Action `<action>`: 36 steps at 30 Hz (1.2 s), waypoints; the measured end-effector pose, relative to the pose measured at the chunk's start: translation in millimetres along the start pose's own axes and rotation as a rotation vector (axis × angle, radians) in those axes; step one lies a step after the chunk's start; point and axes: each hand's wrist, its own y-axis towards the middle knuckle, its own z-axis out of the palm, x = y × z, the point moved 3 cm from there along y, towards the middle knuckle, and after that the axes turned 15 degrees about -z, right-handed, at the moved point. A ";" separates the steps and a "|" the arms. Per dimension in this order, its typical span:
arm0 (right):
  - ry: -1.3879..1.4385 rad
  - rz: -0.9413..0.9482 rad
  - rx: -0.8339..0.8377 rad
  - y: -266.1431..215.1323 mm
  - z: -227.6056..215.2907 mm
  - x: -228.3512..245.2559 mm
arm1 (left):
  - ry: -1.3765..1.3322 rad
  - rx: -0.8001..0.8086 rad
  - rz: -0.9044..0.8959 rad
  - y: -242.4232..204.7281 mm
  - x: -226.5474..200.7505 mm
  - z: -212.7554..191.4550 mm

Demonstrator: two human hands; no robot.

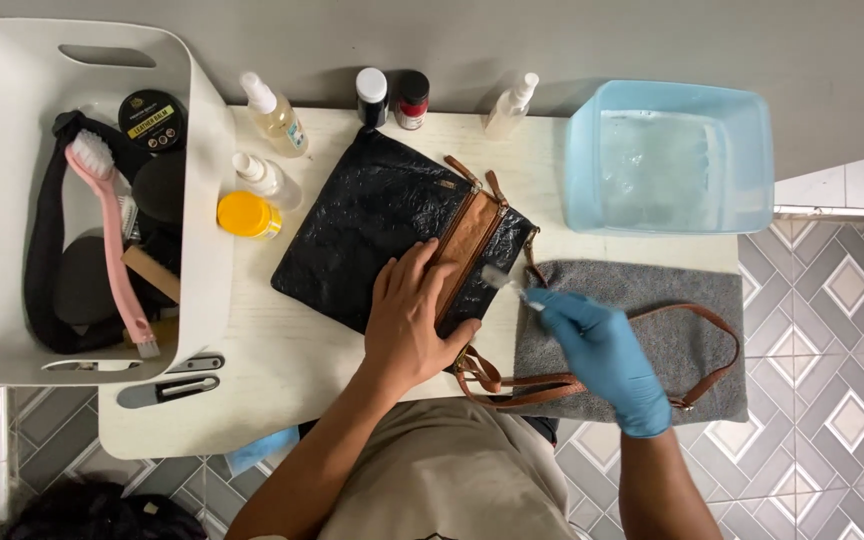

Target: Cleaning a black leather bag using a brush, cleaning solution, and a cloth.

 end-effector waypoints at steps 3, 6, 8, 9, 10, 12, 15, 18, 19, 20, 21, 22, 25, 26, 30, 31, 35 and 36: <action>-0.081 -0.041 0.102 -3.0 14.5 -5.6 | 0.029 0.016 -0.032 0.8 -0.6 4.1; -0.323 -0.061 -0.009 3.8 -0.9 -15.2 | 0.037 -0.009 -0.019 1.6 1.2 7.7; -0.301 -0.076 0.046 5.1 -0.9 -8.1 | 0.045 -0.001 -0.018 1.6 3.9 9.8; -0.279 -0.091 0.097 6.4 -0.2 -4.4 | 0.054 0.007 -0.014 2.3 5.0 10.5; -0.279 -0.093 0.096 7.0 0.2 -0.1 | 0.055 0.006 -0.013 1.7 4.9 8.4; -0.178 -0.035 0.161 7.0 3.6 6.3 | 0.031 0.023 0.021 -0.1 4.0 5.3; -0.468 -0.111 0.008 11.3 -10.3 -39.7 | -0.058 0.145 0.078 -6.2 0.5 -16.3; -0.196 -0.131 0.123 7.9 8.5 -0.3 | -0.032 0.139 0.130 -7.5 8.4 -11.3; -0.192 -0.135 0.125 9.7 6.4 -3.0 | -0.029 0.136 0.126 -7.2 9.1 -11.1; -0.216 -0.086 0.134 9.9 3.3 -7.2 | -0.014 0.156 0.118 -6.2 9.3 -9.3; -0.240 -0.038 0.143 9.9 -0.1 -12.0 | 0.001 0.176 0.109 -5.2 9.3 -7.0; -0.241 -0.033 0.143 10.0 -2.2 -22.9 | -0.002 0.181 0.111 -4.7 8.1 -6.8; -0.382 -0.066 0.006 8.6 -6.9 -20.1 | 0.001 0.179 0.093 -2.1 6.3 -6.3; -0.241 -0.061 0.117 6.9 1.3 2.6 | 0.008 0.180 0.085 -2.3 6.6 -6.3; -0.264 -0.062 0.206 -2.9 13.0 -28.6 | -0.004 0.180 0.076 -3.1 8.5 -3.2; -0.266 -0.060 0.206 0.3 9.0 -29.5 | -0.006 0.182 0.077 -1.8 8.1 -3.7; -0.330 -0.120 0.147 4.4 9.1 -6.8 | -0.002 0.180 0.064 -0.7 7.4 -6.6; -0.158 -0.106 0.241 -0.7 17.2 4.8 | -0.007 0.204 0.057 -2.4 6.9 -6.4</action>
